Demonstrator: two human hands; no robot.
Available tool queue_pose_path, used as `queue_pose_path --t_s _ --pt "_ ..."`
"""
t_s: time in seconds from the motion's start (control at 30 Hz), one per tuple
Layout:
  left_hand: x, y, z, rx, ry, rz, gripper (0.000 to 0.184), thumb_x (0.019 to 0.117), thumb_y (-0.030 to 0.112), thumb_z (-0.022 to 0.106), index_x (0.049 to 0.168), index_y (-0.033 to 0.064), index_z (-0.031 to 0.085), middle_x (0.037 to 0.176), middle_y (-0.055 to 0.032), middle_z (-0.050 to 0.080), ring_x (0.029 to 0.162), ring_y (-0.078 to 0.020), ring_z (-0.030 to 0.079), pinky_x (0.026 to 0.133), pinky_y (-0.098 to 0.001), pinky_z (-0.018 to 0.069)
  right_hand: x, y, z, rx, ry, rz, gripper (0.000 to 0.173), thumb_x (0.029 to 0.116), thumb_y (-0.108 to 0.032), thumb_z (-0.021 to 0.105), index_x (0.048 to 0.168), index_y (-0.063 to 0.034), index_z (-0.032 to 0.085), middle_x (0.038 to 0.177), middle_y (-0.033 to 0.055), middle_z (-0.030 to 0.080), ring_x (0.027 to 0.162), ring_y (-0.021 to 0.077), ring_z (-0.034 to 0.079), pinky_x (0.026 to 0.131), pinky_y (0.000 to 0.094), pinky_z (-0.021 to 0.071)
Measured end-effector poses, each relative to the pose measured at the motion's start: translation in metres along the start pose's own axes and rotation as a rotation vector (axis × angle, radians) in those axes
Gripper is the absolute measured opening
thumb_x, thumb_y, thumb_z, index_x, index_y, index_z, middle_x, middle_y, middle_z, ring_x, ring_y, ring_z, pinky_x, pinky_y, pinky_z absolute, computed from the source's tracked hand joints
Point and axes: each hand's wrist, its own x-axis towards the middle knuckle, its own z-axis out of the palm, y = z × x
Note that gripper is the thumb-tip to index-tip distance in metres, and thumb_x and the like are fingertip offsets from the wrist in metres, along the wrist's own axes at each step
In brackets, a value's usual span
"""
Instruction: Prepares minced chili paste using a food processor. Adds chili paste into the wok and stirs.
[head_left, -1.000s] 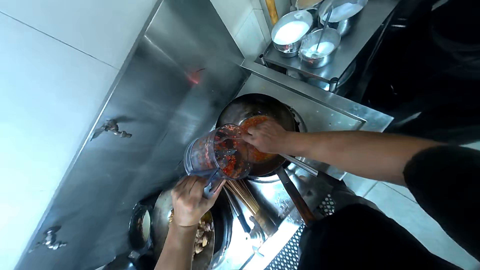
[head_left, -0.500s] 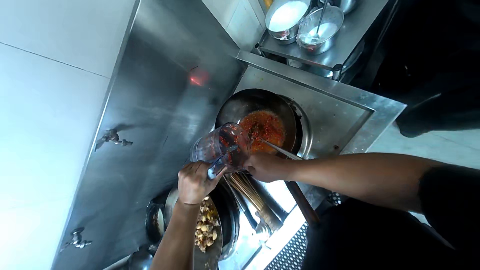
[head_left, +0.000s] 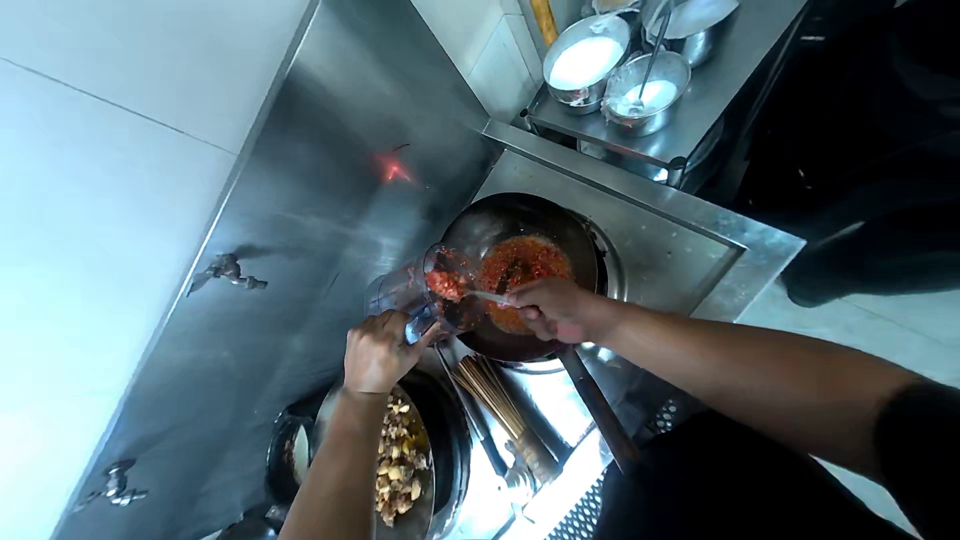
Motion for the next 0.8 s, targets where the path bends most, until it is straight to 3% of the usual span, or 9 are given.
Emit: queue_pose_path --t_s 0.1,0.13,0.17,0.23,0.27,0.4,0.5,0.63,0.8 --pt "-0.006 -0.008 -0.007 0.022 0.012 -0.037 0.056 0.0917 0.057 0.064 0.073 0.0036 0.065 0.066 -0.0108 0.063 0.056 -0.0268 0.064 0.051 -0.0455 0.0518 0.008 -0.015 -0.022 -0.564 0.31 -0.194 0.022 0.1056 -0.023 0.057 0.113 -0.0091 0.072 0.075 0.0011 0.058 0.057 0.0081 0.05 0.05 0.0249 0.0428" --pt "-0.009 -0.011 -0.009 0.026 0.024 -0.047 0.056 0.0918 0.057 0.065 0.073 0.0035 0.065 0.066 -0.0107 0.063 0.056 -0.0267 0.064 0.051 -0.0452 0.0519 0.013 -0.02 -0.033 -0.897 0.391 -0.231 0.026 0.1067 -0.023 0.055 0.115 -0.01 0.075 0.09 0.0078 0.069 0.077 0.0181 0.064 0.069 0.0389 0.0548" --pt "-0.013 -0.013 -0.01 0.025 0.037 -0.054 0.056 0.092 0.056 0.065 0.073 0.0038 0.064 0.065 -0.0104 0.063 0.056 -0.0265 0.063 0.051 -0.0447 0.0516 0.019 -0.021 -0.04 -1.222 0.441 -0.241 0.027 0.1061 -0.022 0.052 0.115 -0.0107 0.075 0.101 0.0119 0.073 0.093 0.027 0.07 0.082 0.0501 0.0576" --pt "-0.02 -0.015 -0.012 0.026 0.054 -0.052 0.056 0.092 0.056 0.064 0.073 0.0036 0.064 0.065 -0.0099 0.062 0.055 -0.0263 0.063 0.051 -0.044 0.0511 0.024 -0.018 -0.042 -1.721 0.499 -0.231 0.024 0.1012 -0.015 0.053 0.115 -0.0099 0.071 0.108 0.0165 0.072 0.098 0.0369 0.071 0.082 0.0575 0.0563" --pt "-0.022 -0.017 -0.012 0.025 0.061 -0.051 0.056 0.0922 0.057 0.063 0.073 0.0038 0.064 0.065 -0.0097 0.062 0.056 -0.0261 0.063 0.051 -0.0439 0.0513 0.024 -0.02 -0.038 -1.833 0.515 -0.232 0.028 0.1004 -0.013 0.054 0.124 -0.0102 0.07 0.113 0.0181 0.07 0.098 0.0389 0.07 0.082 0.0579 0.0563" --pt "-0.028 -0.016 -0.014 -0.02 0.061 -0.062 0.055 0.0914 0.057 0.064 0.071 0.0055 0.064 0.065 -0.0085 0.063 0.057 -0.0246 0.064 0.052 -0.0435 0.0525 0.009 -0.034 -0.011 -1.858 0.461 -0.722 0.03 0.1015 -0.016 0.054 0.127 -0.0158 0.071 0.108 0.0126 0.073 0.088 0.0323 0.072 0.075 0.0521 0.0585" --pt "-0.024 -0.011 -0.017 -0.055 0.048 -0.061 0.053 0.0911 0.056 0.064 0.073 0.0059 0.066 0.066 -0.0075 0.065 0.058 -0.0235 0.065 0.053 -0.0431 0.0536 0.015 -0.053 0.006 -1.923 0.275 -1.054 0.029 0.1012 -0.015 0.055 0.124 -0.0146 0.072 0.09 0.01 0.069 0.073 0.028 0.069 0.063 0.046 0.0576" --pt "-0.02 -0.002 -0.029 -0.112 0.055 -0.037 0.053 0.0904 0.057 0.064 0.073 0.0066 0.067 0.065 -0.0061 0.064 0.056 -0.0209 0.064 0.052 -0.0409 0.0532 0.033 -0.071 0.002 -2.167 0.141 -0.928 0.033 0.1015 -0.01 0.055 0.132 -0.0128 0.066 0.098 0.0162 0.068 0.078 0.0347 0.069 0.067 0.0496 0.0569" --pt "-0.021 -0.002 -0.04 -0.07 0.073 -0.021 0.053 0.0909 0.057 0.066 0.073 0.0068 0.066 0.066 -0.0067 0.064 0.058 -0.0215 0.065 0.054 -0.0406 0.0544 0.014 -0.045 0.002 -1.894 0.042 -0.608 0.019 0.1016 -0.019 0.059 0.113 -0.0194 0.074 0.098 0.0058 0.075 0.093 0.0284 0.072 0.084 0.0561 0.0572"
